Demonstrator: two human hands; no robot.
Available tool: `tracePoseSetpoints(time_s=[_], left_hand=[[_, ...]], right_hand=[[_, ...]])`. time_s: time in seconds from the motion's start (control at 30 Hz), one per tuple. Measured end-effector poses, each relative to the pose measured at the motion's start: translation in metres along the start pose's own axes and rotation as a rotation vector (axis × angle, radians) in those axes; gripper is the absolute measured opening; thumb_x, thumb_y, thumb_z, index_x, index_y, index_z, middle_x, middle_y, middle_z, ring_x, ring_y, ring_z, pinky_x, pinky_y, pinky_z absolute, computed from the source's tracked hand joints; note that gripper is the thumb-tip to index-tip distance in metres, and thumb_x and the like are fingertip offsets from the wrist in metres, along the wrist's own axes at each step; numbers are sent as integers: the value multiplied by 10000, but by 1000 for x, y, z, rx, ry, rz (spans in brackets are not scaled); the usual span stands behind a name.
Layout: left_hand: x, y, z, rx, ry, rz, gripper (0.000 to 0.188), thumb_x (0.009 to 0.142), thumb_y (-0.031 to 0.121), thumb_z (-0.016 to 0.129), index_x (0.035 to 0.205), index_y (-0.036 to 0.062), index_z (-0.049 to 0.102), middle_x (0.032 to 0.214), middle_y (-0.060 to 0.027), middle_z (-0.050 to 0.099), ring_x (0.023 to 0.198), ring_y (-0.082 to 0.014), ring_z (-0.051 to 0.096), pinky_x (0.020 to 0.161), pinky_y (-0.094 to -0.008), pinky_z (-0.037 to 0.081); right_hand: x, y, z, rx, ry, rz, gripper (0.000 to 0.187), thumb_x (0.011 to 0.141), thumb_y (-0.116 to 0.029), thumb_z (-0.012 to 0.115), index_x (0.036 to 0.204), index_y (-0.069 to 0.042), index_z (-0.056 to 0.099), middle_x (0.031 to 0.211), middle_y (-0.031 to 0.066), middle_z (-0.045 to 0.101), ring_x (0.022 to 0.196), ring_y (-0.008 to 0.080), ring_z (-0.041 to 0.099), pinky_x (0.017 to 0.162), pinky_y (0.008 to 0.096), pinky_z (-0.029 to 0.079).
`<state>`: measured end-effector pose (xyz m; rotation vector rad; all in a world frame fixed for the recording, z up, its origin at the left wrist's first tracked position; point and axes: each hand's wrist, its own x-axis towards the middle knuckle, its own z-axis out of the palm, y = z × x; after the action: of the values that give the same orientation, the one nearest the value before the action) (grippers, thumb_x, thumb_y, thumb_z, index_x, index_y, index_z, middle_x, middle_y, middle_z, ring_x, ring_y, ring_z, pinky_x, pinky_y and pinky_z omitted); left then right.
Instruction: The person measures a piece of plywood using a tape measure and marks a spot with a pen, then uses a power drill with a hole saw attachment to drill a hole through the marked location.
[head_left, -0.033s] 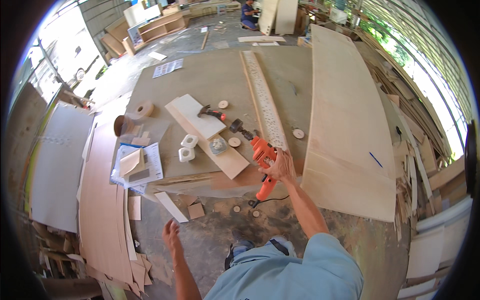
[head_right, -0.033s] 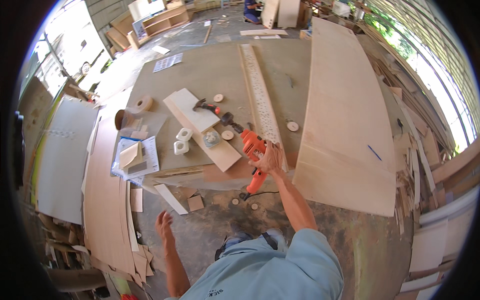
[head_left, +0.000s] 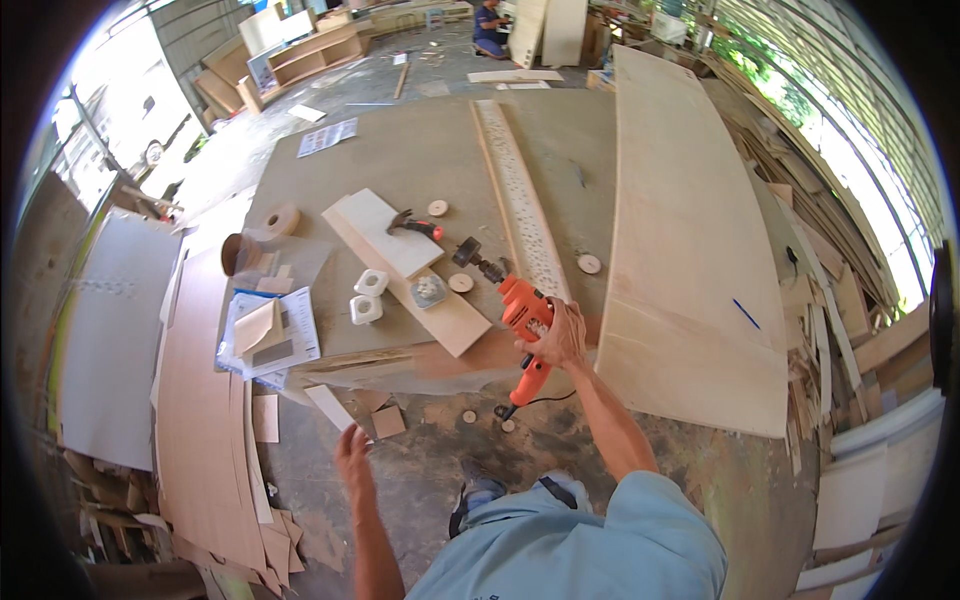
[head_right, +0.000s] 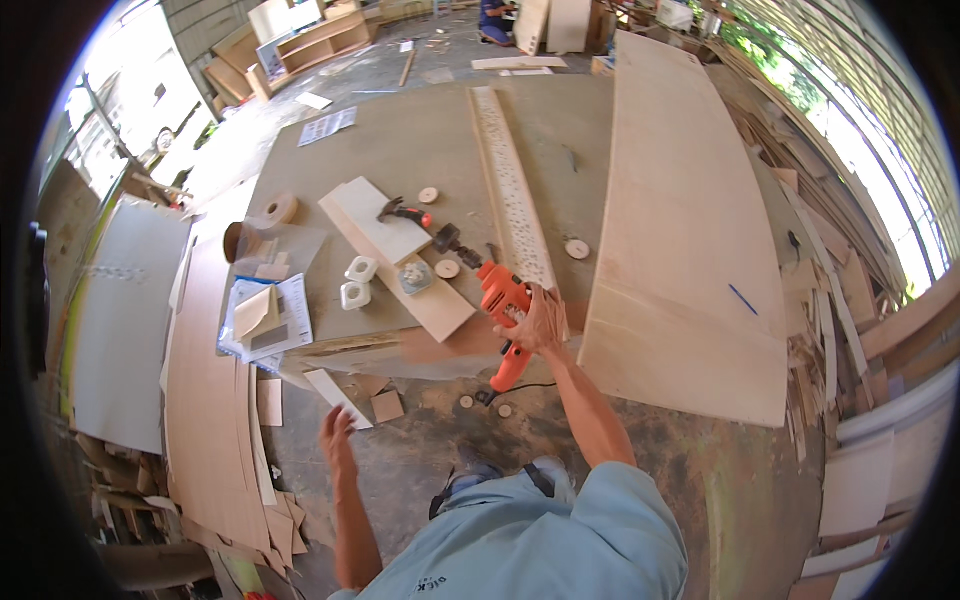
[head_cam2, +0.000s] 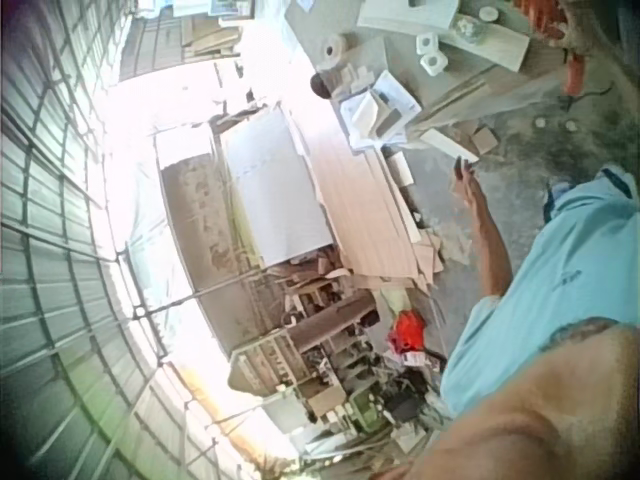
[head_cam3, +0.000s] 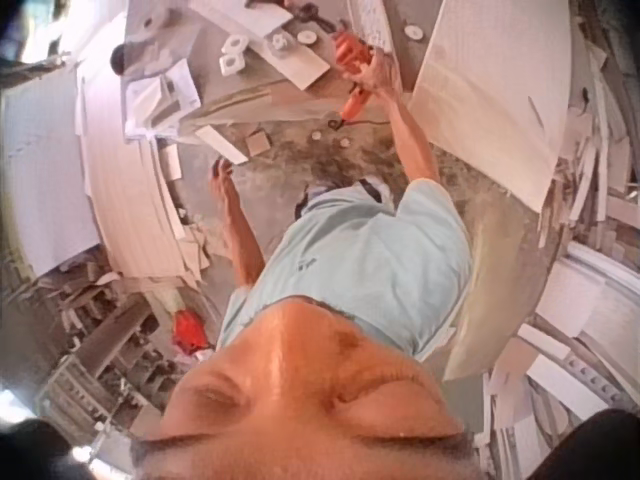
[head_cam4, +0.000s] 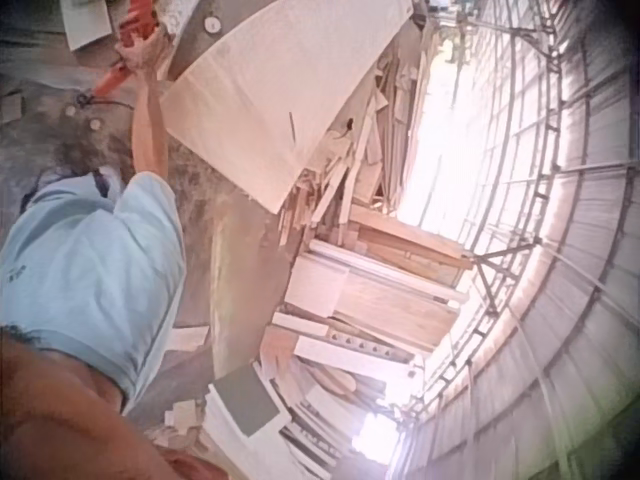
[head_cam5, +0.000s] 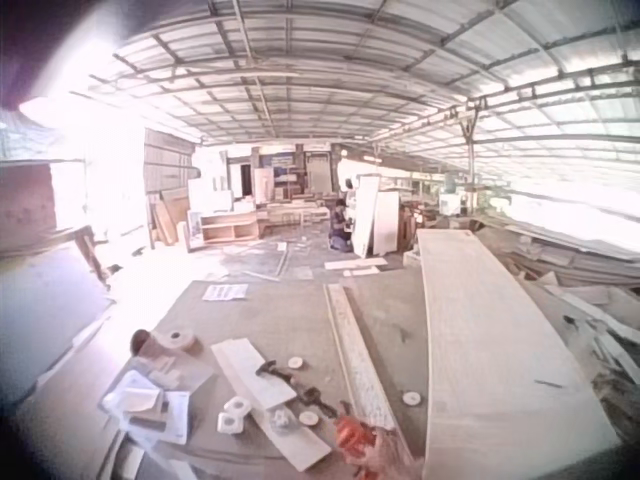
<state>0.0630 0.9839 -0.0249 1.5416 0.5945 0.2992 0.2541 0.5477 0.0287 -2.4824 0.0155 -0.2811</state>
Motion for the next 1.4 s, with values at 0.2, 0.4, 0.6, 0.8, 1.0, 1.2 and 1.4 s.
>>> tracePoseSetpoints(time_s=[0.2,0.4,0.6,0.8,1.0,1.2,1.4], left_hand=[[-136,115,274,-30,-723,315,739,929,226,829,1563,66,484,1396,-138,639,1344,-219,566,1113,-385,466],[-300,128,393,-435,-865,-92,352,896,95,837,1188,6,663,1053,-75,719,1002,-153,692,912,-342,577],[-451,94,473,-597,-954,-407,236,899,60,714,1125,24,654,1048,-139,726,975,-238,723,885,-410,616],[-569,94,540,-641,-1106,-986,318,854,138,758,1136,45,643,1080,-132,736,963,-240,733,894,-411,629],[-635,67,590,-608,-1160,-1259,371,845,267,752,1123,64,616,1084,-122,716,1003,-253,708,944,-445,598],[-690,58,659,-708,-1171,-1377,390,834,279,732,1134,60,613,1081,-133,710,1012,-272,700,989,-438,568],[-717,63,738,-813,-1158,-1350,316,882,282,702,1089,56,624,1051,-105,706,974,-242,691,942,-391,562]], right_hand=[[-126,20,-95,205,290,-122,921,526,-351,962,1319,-62,596,1106,115,679,1030,351,592,935,484,516],[-241,95,-214,6,485,-237,1035,518,-434,1022,1363,-33,578,1183,127,645,1108,357,591,943,496,515],[-351,208,-332,148,653,18,1322,494,-460,1071,1542,11,417,1539,180,429,1287,337,553,1003,455,532],[-497,279,-422,1118,586,485,883,722,-247,943,1437,68,530,1181,116,711,999,230,723,912,387,599],[-495,275,-510,1007,348,645,524,828,-179,896,1237,63,674,1121,121,764,969,217,766,851,377,625],[-479,317,-586,763,235,841,479,776,-75,913,1187,51,702,1050,106,775,902,197,765,806,348,642],[-428,382,-652,631,67,838,460,751,24,879,1176,53,703,1012,113,777,907,195,763,810,348,640]])
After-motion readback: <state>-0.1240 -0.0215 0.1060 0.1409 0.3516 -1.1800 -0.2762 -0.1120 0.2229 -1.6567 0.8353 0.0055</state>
